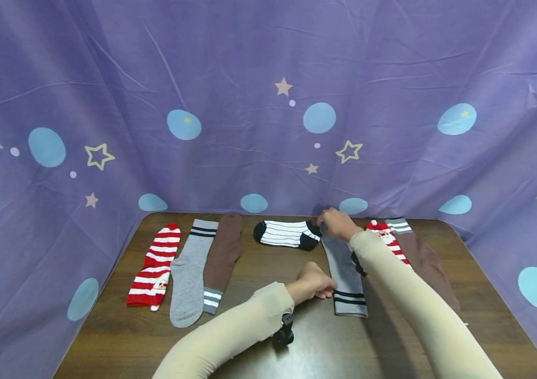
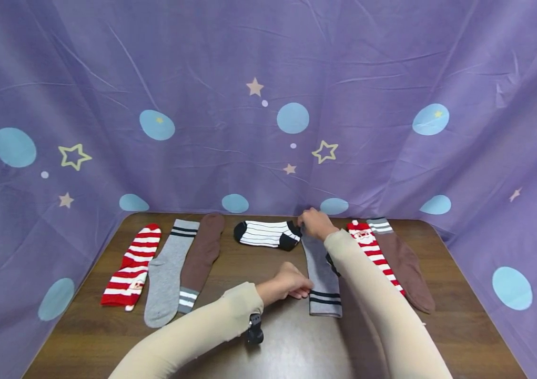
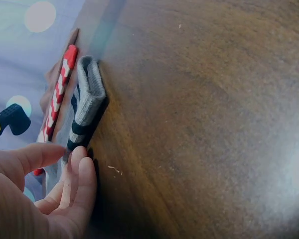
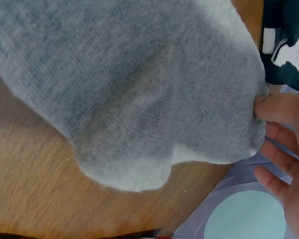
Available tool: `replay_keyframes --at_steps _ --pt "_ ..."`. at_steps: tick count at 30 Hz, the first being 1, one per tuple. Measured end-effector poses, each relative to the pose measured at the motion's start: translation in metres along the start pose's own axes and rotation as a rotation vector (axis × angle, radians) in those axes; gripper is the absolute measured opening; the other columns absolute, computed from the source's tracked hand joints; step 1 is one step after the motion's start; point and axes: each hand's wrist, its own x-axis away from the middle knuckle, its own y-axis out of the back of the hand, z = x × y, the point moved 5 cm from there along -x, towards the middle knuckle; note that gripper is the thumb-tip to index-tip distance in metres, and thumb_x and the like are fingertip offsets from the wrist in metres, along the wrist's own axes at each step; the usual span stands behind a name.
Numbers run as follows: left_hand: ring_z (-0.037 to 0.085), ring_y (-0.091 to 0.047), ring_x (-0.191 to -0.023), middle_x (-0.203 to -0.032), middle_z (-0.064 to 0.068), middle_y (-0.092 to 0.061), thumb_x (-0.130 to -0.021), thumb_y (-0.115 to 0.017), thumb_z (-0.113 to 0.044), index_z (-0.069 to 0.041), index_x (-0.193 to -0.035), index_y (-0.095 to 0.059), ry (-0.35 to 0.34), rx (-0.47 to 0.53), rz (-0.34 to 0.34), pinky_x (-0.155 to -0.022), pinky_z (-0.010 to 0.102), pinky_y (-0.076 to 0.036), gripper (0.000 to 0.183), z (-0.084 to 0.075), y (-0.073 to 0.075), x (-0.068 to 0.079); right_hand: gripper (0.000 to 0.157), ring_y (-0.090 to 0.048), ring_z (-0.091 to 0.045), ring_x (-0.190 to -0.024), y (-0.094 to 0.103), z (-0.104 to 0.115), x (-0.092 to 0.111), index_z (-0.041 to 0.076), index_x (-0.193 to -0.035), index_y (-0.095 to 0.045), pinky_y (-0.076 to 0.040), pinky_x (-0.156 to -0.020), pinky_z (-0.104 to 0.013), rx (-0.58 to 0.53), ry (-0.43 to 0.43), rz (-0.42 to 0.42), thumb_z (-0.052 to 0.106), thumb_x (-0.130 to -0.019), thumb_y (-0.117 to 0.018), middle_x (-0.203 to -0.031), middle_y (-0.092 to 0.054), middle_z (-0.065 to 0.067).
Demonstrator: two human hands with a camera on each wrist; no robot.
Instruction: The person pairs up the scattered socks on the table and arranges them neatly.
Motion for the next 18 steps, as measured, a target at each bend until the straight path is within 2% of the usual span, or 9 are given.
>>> replay_keyframes --at_steps 3,7,10,13,15,18 --pt "0.004 -0.049 -0.037 -0.063 0.016 -0.073 -0.077 -0.077 0.003 -0.006 -0.059 -0.065 -0.025 -0.031 -0.014 -0.038 0.017 -0.047 0.024 -0.001 -0.002 0.001 0.019 -0.061 -0.031 -0.095 0.000 0.002 0.002 0.011 -0.090 -0.076 -0.056 -0.076 -0.047 0.030 0.012 -0.002 -0.003 -0.078 -0.072 -0.097 -0.068 -0.008" --pt "0.003 -0.047 -0.037 -0.047 0.001 -0.058 -0.077 -0.073 0.006 -0.006 -0.057 -0.064 -0.044 -0.038 -0.021 -0.037 0.016 -0.044 0.025 -0.001 -0.005 0.002 0.019 -0.057 -0.030 -0.085 0.001 0.003 0.004 0.013 -0.071 -0.065 -0.051 -0.065 -0.042 0.074 0.040 -0.030 -0.005 -0.072 -0.072 -0.084 -0.059 -0.005" --pt "0.003 -0.046 -0.036 -0.043 -0.003 -0.051 -0.077 -0.071 0.006 -0.007 -0.055 -0.063 -0.056 -0.036 -0.022 -0.037 0.015 -0.044 0.027 -0.001 -0.005 0.002 0.023 -0.056 -0.030 -0.081 0.003 0.002 0.006 0.014 -0.065 -0.057 -0.050 -0.062 -0.041 0.117 0.068 -0.068 -0.004 -0.071 -0.071 -0.078 -0.056 -0.004" --pt "0.003 -0.045 -0.035 -0.041 -0.004 -0.049 -0.078 -0.071 0.002 -0.010 -0.054 -0.061 -0.105 -0.069 -0.037 -0.036 0.016 -0.043 0.028 -0.001 -0.004 0.002 0.023 -0.058 -0.031 -0.082 0.004 0.001 0.010 0.013 -0.064 -0.054 -0.051 -0.064 -0.042 0.155 0.083 -0.100 -0.002 -0.072 -0.069 -0.077 -0.057 -0.004" --pt "0.003 -0.044 -0.034 -0.040 -0.004 -0.049 -0.078 -0.071 -0.003 -0.013 -0.052 -0.060 -0.147 -0.137 -0.060 -0.034 0.017 -0.041 0.030 -0.001 -0.002 0.001 0.021 -0.059 -0.033 -0.083 0.006 0.000 0.013 0.012 -0.066 -0.055 -0.051 -0.067 -0.044 0.174 0.088 -0.113 -0.002 -0.073 -0.068 -0.077 -0.059 -0.006" --pt "0.007 -0.043 -0.033 -0.039 -0.003 -0.051 -0.077 -0.071 -0.015 -0.019 -0.046 -0.055 -0.212 -0.313 -0.123 -0.032 0.020 -0.035 0.035 -0.001 0.001 -0.001 0.015 -0.061 -0.034 -0.085 0.009 -0.002 0.017 0.010 -0.071 -0.058 -0.051 -0.072 -0.046 0.193 0.094 -0.126 0.000 -0.074 -0.068 -0.078 -0.062 -0.008"
